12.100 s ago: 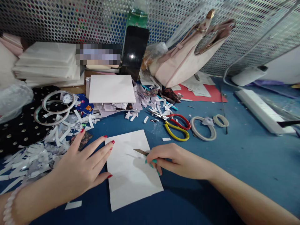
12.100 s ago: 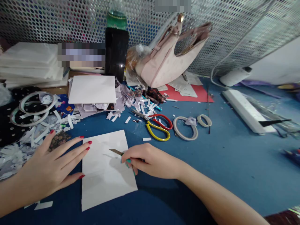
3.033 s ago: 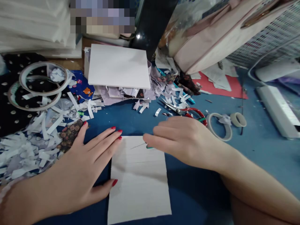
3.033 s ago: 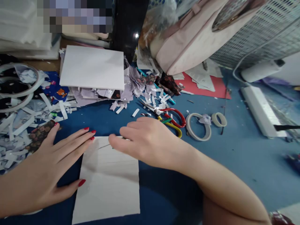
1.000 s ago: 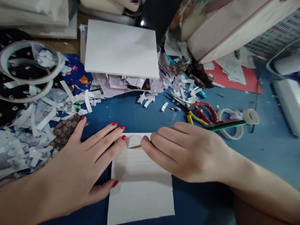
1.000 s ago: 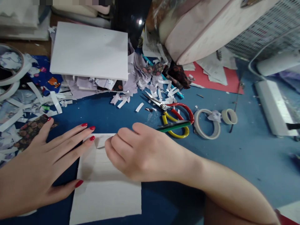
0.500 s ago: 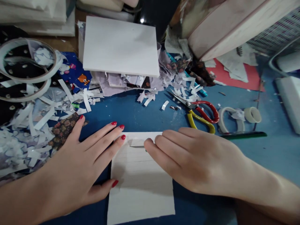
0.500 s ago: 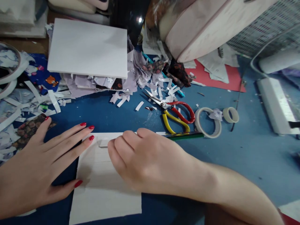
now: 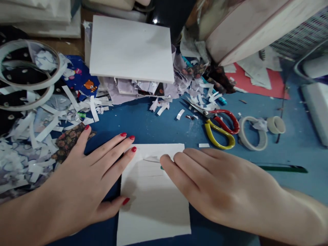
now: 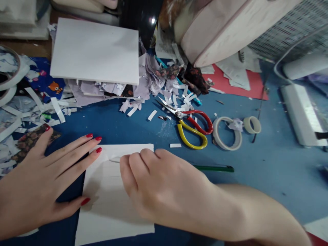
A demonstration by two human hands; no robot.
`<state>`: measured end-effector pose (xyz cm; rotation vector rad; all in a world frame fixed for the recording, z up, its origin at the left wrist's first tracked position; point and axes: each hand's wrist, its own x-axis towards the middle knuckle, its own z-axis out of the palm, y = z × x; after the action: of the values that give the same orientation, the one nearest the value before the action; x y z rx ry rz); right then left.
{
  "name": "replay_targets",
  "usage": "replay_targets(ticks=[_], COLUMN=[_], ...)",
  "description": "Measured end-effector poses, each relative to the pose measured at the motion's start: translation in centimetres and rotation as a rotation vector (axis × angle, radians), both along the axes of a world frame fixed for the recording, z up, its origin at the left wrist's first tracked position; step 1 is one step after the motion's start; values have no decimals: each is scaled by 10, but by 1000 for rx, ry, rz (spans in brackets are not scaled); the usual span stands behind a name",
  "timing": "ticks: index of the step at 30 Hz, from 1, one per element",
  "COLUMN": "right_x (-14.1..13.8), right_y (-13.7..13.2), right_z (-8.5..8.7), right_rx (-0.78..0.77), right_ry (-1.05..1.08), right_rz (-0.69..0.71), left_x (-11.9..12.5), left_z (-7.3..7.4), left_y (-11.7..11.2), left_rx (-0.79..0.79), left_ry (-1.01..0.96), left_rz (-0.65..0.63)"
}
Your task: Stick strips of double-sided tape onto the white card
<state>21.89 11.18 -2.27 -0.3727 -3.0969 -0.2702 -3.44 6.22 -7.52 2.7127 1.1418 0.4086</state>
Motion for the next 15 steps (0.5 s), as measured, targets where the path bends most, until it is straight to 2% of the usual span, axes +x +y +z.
replay_targets(ticks=[6, 15], right_x=[0, 3], right_y=[-7, 4], right_z=[-7, -1], right_rx=[29, 14], right_ry=[67, 94], right_rz=[-76, -22], left_x=[0, -2], left_z=[0, -3], left_y=[1, -4], left_rx=[19, -24], left_ry=[8, -8], left_rz=[-14, 10])
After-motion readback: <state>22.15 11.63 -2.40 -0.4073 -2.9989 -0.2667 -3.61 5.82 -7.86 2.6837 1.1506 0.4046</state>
